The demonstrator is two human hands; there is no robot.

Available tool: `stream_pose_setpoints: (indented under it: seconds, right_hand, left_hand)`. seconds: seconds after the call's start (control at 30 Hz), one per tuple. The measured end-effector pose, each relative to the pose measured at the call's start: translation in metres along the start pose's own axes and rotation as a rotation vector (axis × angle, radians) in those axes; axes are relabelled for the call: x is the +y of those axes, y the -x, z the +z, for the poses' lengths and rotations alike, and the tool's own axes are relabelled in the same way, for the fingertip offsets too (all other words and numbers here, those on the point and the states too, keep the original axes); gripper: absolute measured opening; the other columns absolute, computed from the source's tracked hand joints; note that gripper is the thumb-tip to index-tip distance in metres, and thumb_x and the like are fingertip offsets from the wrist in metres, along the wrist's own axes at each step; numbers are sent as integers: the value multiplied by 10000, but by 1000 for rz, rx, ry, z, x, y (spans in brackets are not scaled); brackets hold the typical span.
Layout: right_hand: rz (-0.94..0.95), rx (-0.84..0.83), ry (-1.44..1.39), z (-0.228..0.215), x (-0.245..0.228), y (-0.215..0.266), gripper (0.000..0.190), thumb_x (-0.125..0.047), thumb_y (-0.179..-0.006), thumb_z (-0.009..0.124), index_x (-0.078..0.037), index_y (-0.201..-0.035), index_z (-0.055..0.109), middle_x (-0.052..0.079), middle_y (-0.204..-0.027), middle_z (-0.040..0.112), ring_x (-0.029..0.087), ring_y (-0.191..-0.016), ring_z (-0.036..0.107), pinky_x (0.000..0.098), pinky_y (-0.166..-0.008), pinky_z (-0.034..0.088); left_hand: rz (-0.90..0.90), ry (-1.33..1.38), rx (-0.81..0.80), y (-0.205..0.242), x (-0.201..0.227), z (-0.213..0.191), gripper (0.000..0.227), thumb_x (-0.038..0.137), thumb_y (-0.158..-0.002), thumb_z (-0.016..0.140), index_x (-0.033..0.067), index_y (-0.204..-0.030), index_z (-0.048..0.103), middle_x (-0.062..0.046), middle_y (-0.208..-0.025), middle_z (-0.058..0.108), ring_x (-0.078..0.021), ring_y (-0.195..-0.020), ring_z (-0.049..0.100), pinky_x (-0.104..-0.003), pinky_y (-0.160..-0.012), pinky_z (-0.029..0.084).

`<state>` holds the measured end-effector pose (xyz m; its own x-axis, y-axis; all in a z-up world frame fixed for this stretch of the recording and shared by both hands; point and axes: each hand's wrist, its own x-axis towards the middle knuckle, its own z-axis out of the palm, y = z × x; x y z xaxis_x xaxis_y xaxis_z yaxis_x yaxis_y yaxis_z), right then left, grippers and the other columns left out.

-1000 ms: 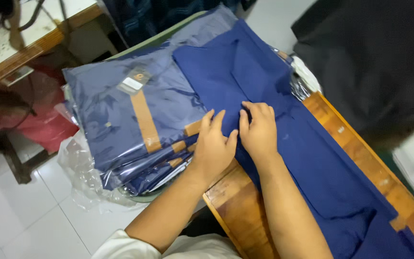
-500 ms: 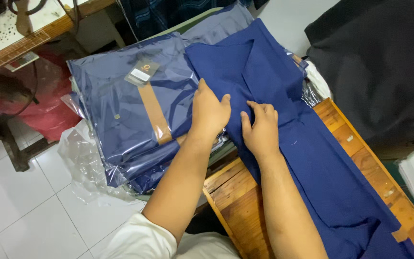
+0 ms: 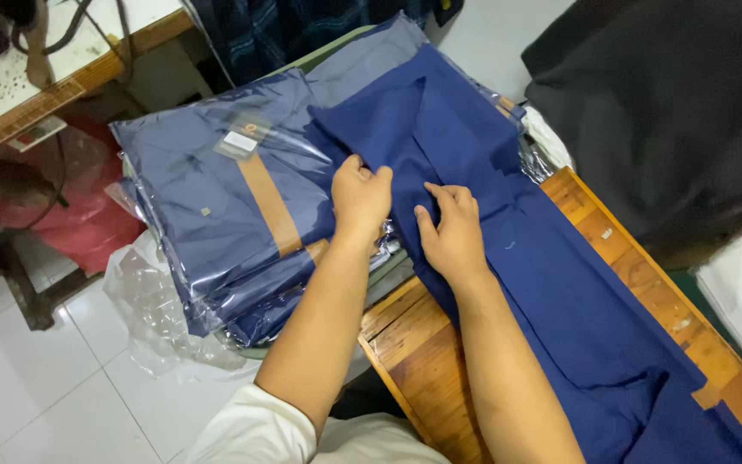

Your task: The person folds a blue shirt and places it into a clear plastic bag.

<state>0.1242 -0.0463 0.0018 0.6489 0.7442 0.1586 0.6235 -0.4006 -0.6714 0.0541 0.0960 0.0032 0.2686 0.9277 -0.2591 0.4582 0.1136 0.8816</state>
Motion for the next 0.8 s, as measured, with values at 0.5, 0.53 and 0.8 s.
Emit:
stream_pose_setpoints:
  seconds: [0.5,0.53,0.8]
  right_hand:
    - [361,231,-250,-32,26,33,310,-271,-998,637,-205,-1295,697,99,-1203,716,278,-1122,694,408,-967,569]
    - [364,235,-248,-33,29,35,310,-271,-998,637,-205,-1295,697,99,-1203,716,278,-1122,694,408,-967,569]
    - [715,130,-1571,-64,35,42,964,-646,-995,402,13,-1634,106,396,-1643,94,548,-1506,202,634,-1212,209]
  left_hand:
    - [96,736,-75,18,53,7,194,181,-846,802,31,-956,748,-92,-837,721,-166,-768,687,-324,-701,586]
    - [96,736,-81,24,54,6,194,181,-846,802,31,-956,748,-92,-837,721,-166,-768,687,-324,-701,586]
    - [480,479,-503,86,38,16,260,335,-888,821,118,-1015,756,-57,-864,727,-124,-813,603,-380,-759,560]
